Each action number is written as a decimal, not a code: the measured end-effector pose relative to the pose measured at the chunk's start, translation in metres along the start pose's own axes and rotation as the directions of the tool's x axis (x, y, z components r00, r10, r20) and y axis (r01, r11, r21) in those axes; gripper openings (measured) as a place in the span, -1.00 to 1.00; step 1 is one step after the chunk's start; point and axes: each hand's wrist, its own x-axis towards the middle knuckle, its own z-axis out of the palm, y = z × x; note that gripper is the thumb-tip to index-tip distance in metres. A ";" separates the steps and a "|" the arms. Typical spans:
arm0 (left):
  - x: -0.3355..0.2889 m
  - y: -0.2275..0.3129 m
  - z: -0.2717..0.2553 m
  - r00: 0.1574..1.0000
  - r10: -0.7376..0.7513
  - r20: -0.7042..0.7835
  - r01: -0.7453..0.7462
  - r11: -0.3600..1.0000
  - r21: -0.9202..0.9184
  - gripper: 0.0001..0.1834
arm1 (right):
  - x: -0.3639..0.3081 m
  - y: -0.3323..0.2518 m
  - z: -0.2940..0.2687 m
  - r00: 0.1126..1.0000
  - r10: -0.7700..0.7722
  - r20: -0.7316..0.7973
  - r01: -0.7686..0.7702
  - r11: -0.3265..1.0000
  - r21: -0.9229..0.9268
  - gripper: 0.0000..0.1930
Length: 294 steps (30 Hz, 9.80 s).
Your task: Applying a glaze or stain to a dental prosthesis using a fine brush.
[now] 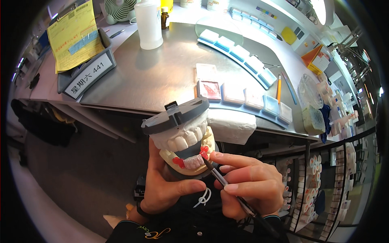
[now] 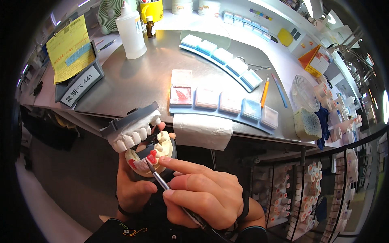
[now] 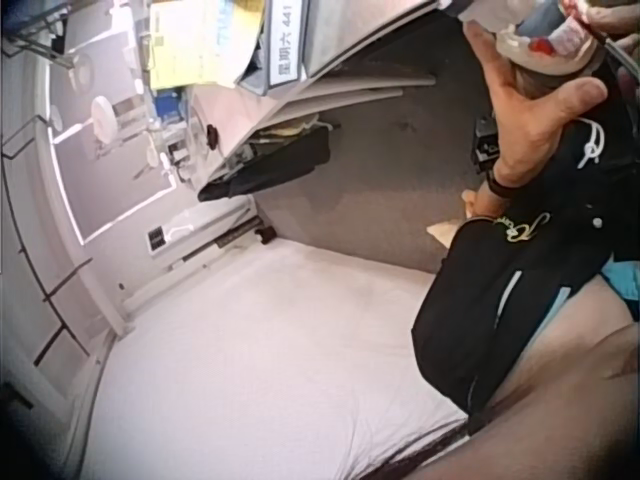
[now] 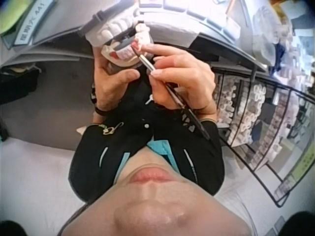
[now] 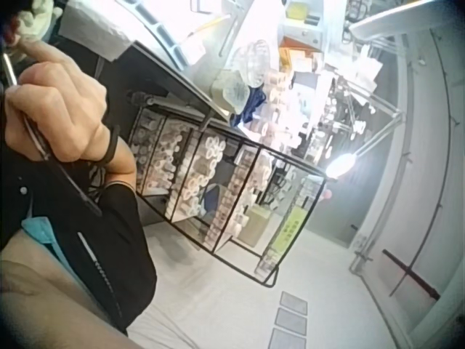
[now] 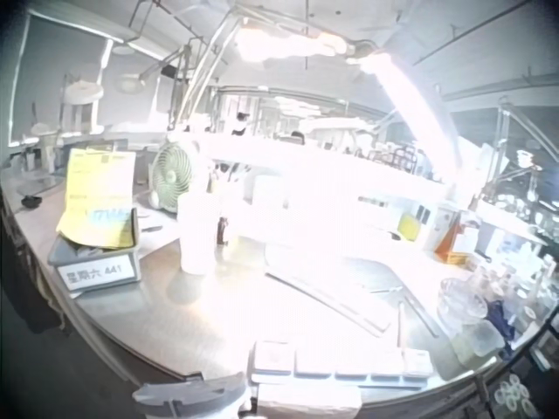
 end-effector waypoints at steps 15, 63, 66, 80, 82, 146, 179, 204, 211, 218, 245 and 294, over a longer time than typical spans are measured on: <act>-0.001 -0.001 -0.003 1.000 0.017 -0.001 -0.017 0.999 0.046 0.15 | 0.003 0.001 0.003 0.999 -0.036 0.019 0.037 0.998 -0.057 -0.80; 0.002 0.003 -0.010 0.997 0.010 0.074 -0.012 1.000 0.024 -0.10 | 0.004 0.004 0.005 0.993 0.095 -0.070 -0.092 0.995 0.045 -0.76; 0.002 0.003 -0.010 0.997 0.016 0.077 -0.018 0.999 0.027 -0.09 | 0.005 0.003 0.004 0.995 0.098 -0.032 -0.098 0.995 0.021 -0.76; 0.002 0.002 -0.012 0.997 0.032 0.067 -0.035 0.999 0.036 -0.05 | 0.003 -0.007 -0.011 0.993 0.099 0.062 -0.105 0.989 0.107 -0.78; 0.002 0.004 -0.013 0.998 0.021 0.053 -0.022 0.999 0.030 -0.04 | 0.000 -0.006 -0.011 0.985 0.103 -0.138 -0.094 0.993 0.071 -0.82; -0.005 0.000 -0.022 0.989 0.054 0.135 -0.078 0.980 0.181 -0.04 | 0.003 -0.008 0.005 0.995 0.086 0.043 -0.087 0.996 0.016 -0.76; -0.002 -0.001 -0.017 0.989 0.107 0.102 -0.123 0.977 0.176 0.07 | 0.003 -0.008 0.008 0.996 0.082 -0.048 -0.082 0.997 -0.003 -0.77; 0.001 0.002 -0.012 0.997 -0.020 0.069 0.019 1.000 0.024 -0.01 | -0.004 0.003 0.018 1.000 0.013 0.011 -0.011 0.982 -0.187 -0.65; 0.002 0.004 -0.013 0.998 -0.003 0.066 0.002 1.000 0.019 -0.01 | -0.003 0.004 0.020 1.000 0.004 0.011 -0.001 0.980 -0.197 -0.65; 0.002 0.003 -0.012 0.998 0.012 0.055 -0.013 1.000 0.007 0.00 | -0.004 0.010 0.020 0.999 0.016 -0.043 -0.019 0.997 -0.074 -0.67; 0.004 -0.001 -0.013 0.998 0.048 0.031 -0.048 0.999 -0.004 0.09 | 0.000 0.019 0.020 0.994 -0.066 -0.083 0.061 0.996 -0.060 -0.71; 0.001 0.000 -0.013 0.990 0.132 0.044 -0.133 0.991 0.020 0.01 | -0.005 0.010 0.022 0.974 -0.073 -0.216 0.091 0.993 0.079 -0.82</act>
